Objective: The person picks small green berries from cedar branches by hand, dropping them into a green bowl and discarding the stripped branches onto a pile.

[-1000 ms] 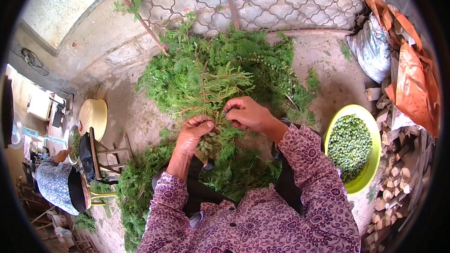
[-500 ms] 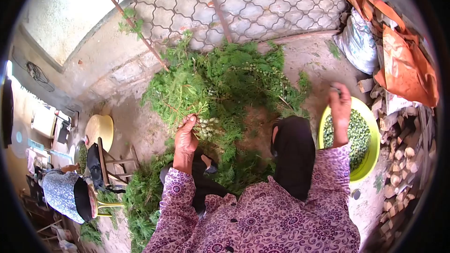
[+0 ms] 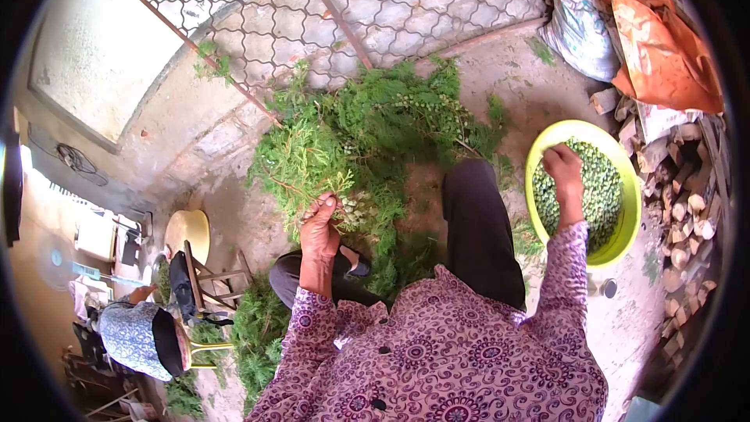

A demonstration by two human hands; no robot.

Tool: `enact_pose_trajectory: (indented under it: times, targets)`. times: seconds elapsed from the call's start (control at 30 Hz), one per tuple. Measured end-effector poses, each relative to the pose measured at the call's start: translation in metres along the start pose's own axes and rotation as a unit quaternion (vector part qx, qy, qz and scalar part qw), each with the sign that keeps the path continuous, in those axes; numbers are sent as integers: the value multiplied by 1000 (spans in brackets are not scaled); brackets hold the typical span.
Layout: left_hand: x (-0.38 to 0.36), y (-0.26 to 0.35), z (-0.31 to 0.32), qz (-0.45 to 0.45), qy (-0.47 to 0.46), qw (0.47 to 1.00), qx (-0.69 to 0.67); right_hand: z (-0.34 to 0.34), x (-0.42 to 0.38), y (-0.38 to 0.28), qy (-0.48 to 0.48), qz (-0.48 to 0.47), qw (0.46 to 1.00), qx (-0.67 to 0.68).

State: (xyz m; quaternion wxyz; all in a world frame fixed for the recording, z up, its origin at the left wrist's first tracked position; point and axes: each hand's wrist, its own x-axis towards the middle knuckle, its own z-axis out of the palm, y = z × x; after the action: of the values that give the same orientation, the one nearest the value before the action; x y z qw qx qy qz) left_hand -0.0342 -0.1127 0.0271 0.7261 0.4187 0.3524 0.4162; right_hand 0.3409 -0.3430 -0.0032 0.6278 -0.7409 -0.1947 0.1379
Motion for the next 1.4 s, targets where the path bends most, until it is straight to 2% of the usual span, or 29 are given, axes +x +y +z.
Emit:
enact_pose_trajectory:
  times: [0.03, 0.1, 0.13, 0.17, 0.2, 0.23, 0.3, 0.37, 0.47, 0.6, 0.67, 0.8, 0.87, 0.97, 1.2, 1.27, 1.37, 1.4]
  targets:
    - [-4, -1, 3, 17, 0, 1000, 6, 24, -8, -23, -32, -3, 995, 94]
    - [-11, -1, 8, 36, 0, 999, 19, 69, -22, -58, -176, -39, 959, 220]
    - [-15, -1, 10, 48, -2, 998, 30, 90, -34, -77, -212, -25, 959, 186]
    - [-20, 0, 11, 59, -2, 997, 40, 105, -52, -103, -292, -84, 945, 117]
    - [-24, 3, 12, 45, 14, 997, 66, 128, -58, -101, -350, -164, 919, 80]
    - [-27, 2, 11, 49, 18, 996, 72, 149, -70, -102, -422, -171, 885, 95]
    - [-28, -1, 8, 59, 23, 995, 77, 180, -89, -100, -504, -182, 841, 72]
    - [-32, 0, 7, 38, 37, 996, 77, 205, -103, -88, -507, -182, 839, 79]
    - [-32, -9, 3, 79, 30, 990, 117, 223, -115, -73, -500, -192, 841, 78]
    - [-28, -14, 9, 89, 16, 988, 123, 233, -124, -59, -457, -255, 850, 47]
    - [-25, -18, 9, 63, 19, 992, 103, 237, -124, -54, -448, -275, 850, 28]
    - [-20, -24, 8, 36, 38, 995, 83, 242, -127, -45, -407, -257, 871, 92]
    - [-23, -21, 12, -45, 44, 996, 68, 241, -127, -45, -397, -253, 877, 98]
    - [-25, -29, 10, -66, 36, 995, 61, 237, -125, -42, -395, -271, 874, 78]
    - [-16, -43, 2, -135, 22, 990, -46, 237, -125, -36, -406, -212, 881, 117]
    - [-16, -43, 4, -200, 23, 972, -124, 237, -125, -34, -404, -215, 881, 119]
    - [-14, -51, -5, -208, 35, 972, -103, 238, -126, -30, -402, -216, 881, 125]
    - [-13, -53, -7, -209, 34, 972, -102, 238, -126, -30, -406, -170, 887, 139]
